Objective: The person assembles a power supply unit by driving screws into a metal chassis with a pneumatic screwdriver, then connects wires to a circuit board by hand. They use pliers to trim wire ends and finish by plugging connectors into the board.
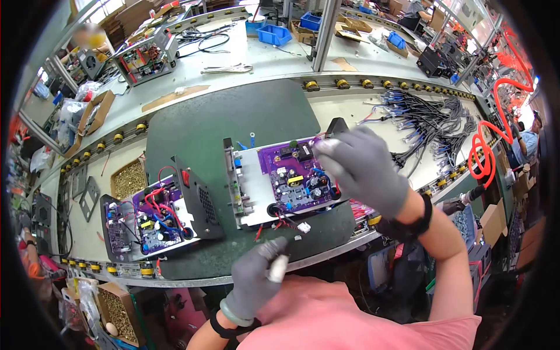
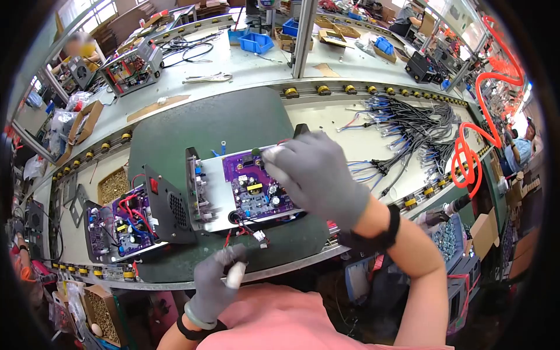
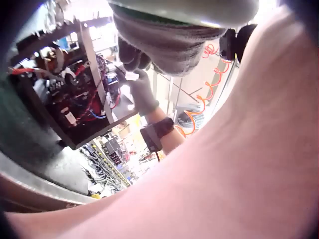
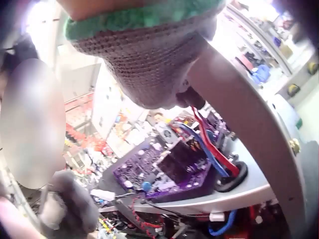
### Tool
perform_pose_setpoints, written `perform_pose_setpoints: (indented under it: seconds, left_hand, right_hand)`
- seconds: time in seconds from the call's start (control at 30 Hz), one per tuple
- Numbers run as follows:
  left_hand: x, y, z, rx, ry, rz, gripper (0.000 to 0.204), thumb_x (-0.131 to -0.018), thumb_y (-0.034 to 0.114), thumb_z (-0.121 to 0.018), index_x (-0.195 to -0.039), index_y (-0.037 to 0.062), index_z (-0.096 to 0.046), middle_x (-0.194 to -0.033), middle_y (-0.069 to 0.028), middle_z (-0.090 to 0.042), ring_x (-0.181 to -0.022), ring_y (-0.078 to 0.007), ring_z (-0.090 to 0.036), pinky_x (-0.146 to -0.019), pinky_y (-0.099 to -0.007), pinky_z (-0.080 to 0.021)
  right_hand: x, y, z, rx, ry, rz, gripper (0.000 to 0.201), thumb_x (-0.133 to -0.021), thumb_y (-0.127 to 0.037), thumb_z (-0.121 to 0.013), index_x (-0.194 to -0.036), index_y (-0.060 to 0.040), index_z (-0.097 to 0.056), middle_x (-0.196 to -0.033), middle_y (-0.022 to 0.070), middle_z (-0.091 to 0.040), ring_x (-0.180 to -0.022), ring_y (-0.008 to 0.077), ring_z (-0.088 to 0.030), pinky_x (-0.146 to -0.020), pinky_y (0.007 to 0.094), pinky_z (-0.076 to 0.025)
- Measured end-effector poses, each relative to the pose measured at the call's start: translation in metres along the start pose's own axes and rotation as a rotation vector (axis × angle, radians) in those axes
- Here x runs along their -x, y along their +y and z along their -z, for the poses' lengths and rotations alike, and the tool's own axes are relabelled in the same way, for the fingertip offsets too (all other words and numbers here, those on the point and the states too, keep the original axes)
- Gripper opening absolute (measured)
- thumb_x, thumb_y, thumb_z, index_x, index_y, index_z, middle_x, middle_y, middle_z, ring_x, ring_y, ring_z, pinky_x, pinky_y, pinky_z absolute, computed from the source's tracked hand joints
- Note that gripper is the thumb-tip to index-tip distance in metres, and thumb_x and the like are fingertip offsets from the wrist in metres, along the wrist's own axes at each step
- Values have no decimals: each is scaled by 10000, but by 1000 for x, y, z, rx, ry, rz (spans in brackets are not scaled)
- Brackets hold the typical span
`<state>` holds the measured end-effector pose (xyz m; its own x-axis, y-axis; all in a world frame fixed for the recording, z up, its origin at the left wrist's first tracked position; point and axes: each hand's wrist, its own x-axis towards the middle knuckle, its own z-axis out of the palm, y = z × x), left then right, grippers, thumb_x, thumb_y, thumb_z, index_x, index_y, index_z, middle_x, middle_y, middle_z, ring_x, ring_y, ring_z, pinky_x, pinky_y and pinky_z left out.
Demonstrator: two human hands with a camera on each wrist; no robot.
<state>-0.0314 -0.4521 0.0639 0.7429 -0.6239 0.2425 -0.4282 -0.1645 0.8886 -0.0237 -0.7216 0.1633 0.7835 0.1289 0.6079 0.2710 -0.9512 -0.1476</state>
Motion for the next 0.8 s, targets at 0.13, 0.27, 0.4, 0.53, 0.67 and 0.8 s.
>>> perform_pose_setpoints:
  seconds: [0.13,0.27,0.4,0.53,0.67,0.8]
  left_hand:
    - [1,-31,-12,52,-48,341,425,-866,238,-716,-1197,-15,-633,-1083,-210,-695,-1036,-332,-672,-899,-398,-510]
    - [-24,-24,-40,230,-217,366,508,-894,323,-684,-1265,-14,-599,-1181,-224,-662,-1090,-338,-648,-917,-407,-492]
    - [-38,-12,-60,629,-283,537,331,-975,280,-559,-1159,7,-596,-1083,-59,-620,-1013,-166,-586,-955,-297,-434]
    - [-39,-11,-72,859,-107,797,308,-1002,287,-528,-1208,64,-580,-1102,-49,-602,-989,-164,-593,-820,-378,-544]
    - [-41,-1,-64,974,-79,903,272,-983,367,-578,-1047,124,-684,-976,5,-607,-860,-70,-517,-720,-251,-494]
    - [-32,-9,-52,638,-136,776,291,-1001,332,-552,-1074,92,-700,-845,38,-627,-720,-52,-495,-622,-225,-419]
  right_hand:
    - [62,-33,17,-164,-380,-213,178,-855,-202,-682,-984,-80,-686,-749,103,-638,-675,297,-651,-580,414,-497]
    - [109,-54,-29,-11,-213,-274,362,-820,-163,-689,-1156,-44,-626,-785,109,-648,-679,289,-653,-582,404,-499]
    - [133,-63,-57,-120,-177,-339,365,-823,-158,-675,-1164,-44,-615,-811,121,-660,-697,300,-662,-595,411,-507]
    - [143,-59,-55,-340,-349,-531,349,-851,-189,-657,-1171,-56,-624,-792,157,-668,-717,343,-662,-632,426,-519]
    - [137,-56,-41,-523,-524,-330,230,-844,-186,-679,-1064,-119,-686,-766,141,-664,-708,337,-664,-615,404,-530]
    - [99,-53,-21,-418,-194,-472,320,-788,-146,-747,-1096,-81,-693,-758,121,-663,-697,302,-668,-648,361,-545]
